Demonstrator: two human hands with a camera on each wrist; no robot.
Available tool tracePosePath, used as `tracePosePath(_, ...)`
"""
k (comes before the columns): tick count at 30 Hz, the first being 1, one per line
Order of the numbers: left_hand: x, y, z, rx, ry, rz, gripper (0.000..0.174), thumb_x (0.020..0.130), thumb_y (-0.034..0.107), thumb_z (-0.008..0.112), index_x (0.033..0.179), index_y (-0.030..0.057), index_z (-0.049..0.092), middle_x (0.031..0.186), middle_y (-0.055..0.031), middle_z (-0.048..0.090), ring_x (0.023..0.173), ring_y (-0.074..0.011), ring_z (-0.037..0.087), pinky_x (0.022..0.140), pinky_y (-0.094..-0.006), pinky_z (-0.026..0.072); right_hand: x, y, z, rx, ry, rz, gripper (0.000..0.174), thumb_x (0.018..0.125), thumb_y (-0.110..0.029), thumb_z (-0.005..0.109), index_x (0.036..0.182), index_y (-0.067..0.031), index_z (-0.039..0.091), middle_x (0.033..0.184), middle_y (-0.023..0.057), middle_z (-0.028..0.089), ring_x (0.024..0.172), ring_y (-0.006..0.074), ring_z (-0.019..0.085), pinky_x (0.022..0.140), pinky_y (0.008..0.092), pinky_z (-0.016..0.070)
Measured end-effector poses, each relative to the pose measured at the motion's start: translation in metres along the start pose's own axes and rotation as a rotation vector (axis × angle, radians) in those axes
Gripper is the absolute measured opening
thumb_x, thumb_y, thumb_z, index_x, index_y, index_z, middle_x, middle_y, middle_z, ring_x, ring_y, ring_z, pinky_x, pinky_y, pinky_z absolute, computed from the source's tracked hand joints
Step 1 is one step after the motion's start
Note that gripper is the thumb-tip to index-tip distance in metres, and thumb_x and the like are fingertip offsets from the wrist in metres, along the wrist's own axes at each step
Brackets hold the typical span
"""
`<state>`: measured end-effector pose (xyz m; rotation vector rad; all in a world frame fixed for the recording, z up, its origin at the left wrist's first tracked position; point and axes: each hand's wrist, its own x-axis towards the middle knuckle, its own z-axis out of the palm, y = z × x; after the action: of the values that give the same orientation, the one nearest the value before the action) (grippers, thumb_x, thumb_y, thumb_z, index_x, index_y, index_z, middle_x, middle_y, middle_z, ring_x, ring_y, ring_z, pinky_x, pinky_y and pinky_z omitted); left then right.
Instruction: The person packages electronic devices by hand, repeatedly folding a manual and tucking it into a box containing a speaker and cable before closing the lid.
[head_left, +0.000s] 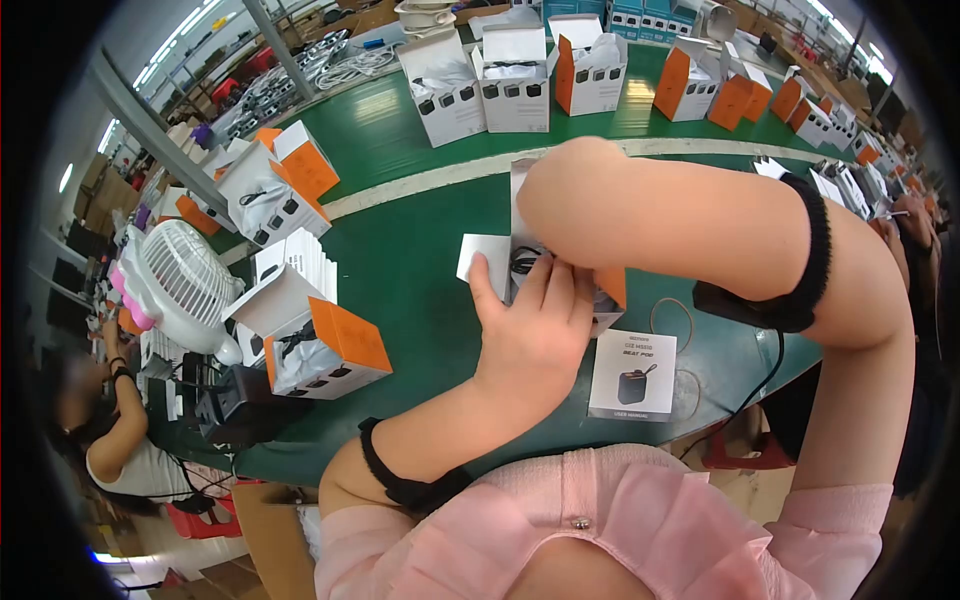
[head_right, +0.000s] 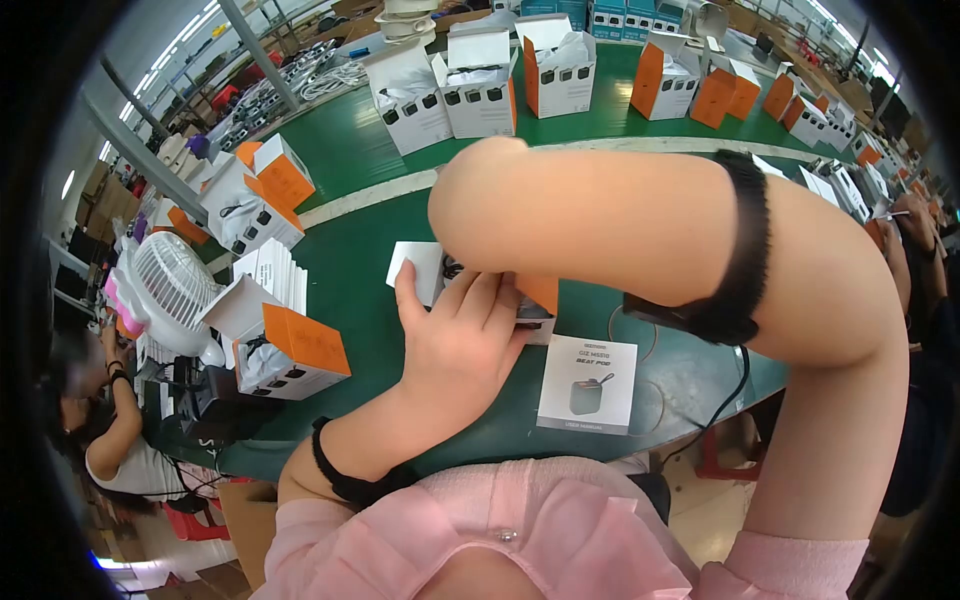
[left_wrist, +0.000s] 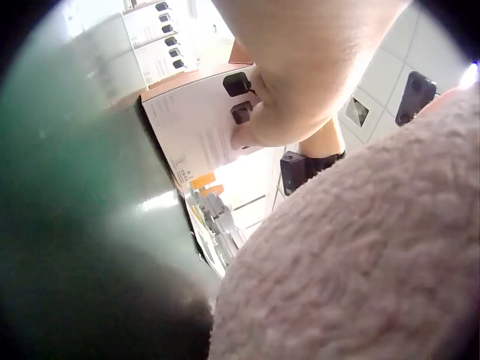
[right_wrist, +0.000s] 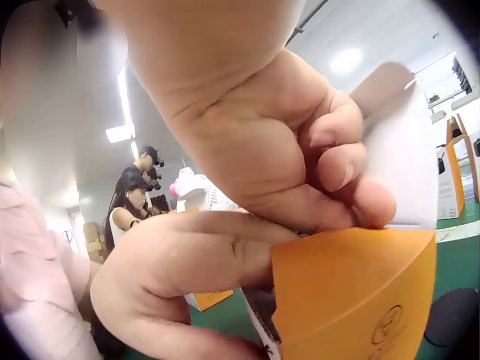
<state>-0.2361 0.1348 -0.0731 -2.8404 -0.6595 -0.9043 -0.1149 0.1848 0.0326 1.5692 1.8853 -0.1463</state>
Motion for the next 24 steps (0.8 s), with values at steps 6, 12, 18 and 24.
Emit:
tracePosePath(6, 0.000, -0.001, 0.003, 0.013, -0.001, -0.004, 0.050, 0.065, 0.020, 0.076, 0.108, 0.0004, 0.059, 0.104, -0.0106, 0.055, 0.100, -0.0252, 0.056, 0.087, -0.0682, 0.0280, 0.004, -0.001, 0.007, -0.079, 0.007, -0.103, 0.019, 0.075, -0.023, 0.068, 0.091, -0.0128, 0.072, 0.097, 0.0060, 0.069, 0.083, 0.0234, 0.066, 0.065, 0.0372, 0.0542)
tracePosePath(12, -0.002, -0.012, -0.013, -0.159, -0.023, -0.012, 0.055, 0.067, 0.023, 0.076, 0.114, 0.0010, 0.057, 0.113, -0.0123, 0.055, 0.108, -0.0291, 0.054, 0.095, -0.0617, 0.0270, 0.005, 0.017, 0.018, 0.003, 0.085, -0.060, 0.018, 0.074, -0.023, 0.067, 0.075, -0.0053, 0.070, 0.070, 0.0091, 0.065, 0.065, 0.0254, 0.063, 0.058, 0.0362, 0.0491)
tracePosePath(18, -0.035, -0.054, -0.029, -0.856, 0.360, -0.470, 0.039, 0.088, 0.013, 0.056, 0.125, 0.0020, 0.046, 0.128, -0.0124, 0.048, 0.118, -0.0234, 0.047, 0.097, -0.0375, 0.0377, -0.079, 0.051, 0.080, 0.565, 0.584, 0.069, 0.037, 0.072, -0.021, 0.074, 0.101, -0.0004, 0.064, 0.077, 0.0134, 0.063, 0.063, 0.0236, 0.059, 0.060, 0.0331, 0.0478)
tracePosePath(24, -0.007, -0.060, 0.009, -1.492, 0.096, -0.701, 0.063, 0.082, 0.001, 0.063, 0.138, 0.0068, 0.034, 0.130, -0.0156, 0.043, 0.118, -0.0209, 0.046, 0.097, -0.0327, 0.0399, -0.036, 0.022, 0.139, 1.353, 0.783, -0.294, 0.065, 0.072, -0.004, 0.074, 0.131, -0.0111, 0.047, 0.118, 0.0083, 0.049, 0.081, 0.0135, 0.054, 0.070, 0.0264, 0.0462)
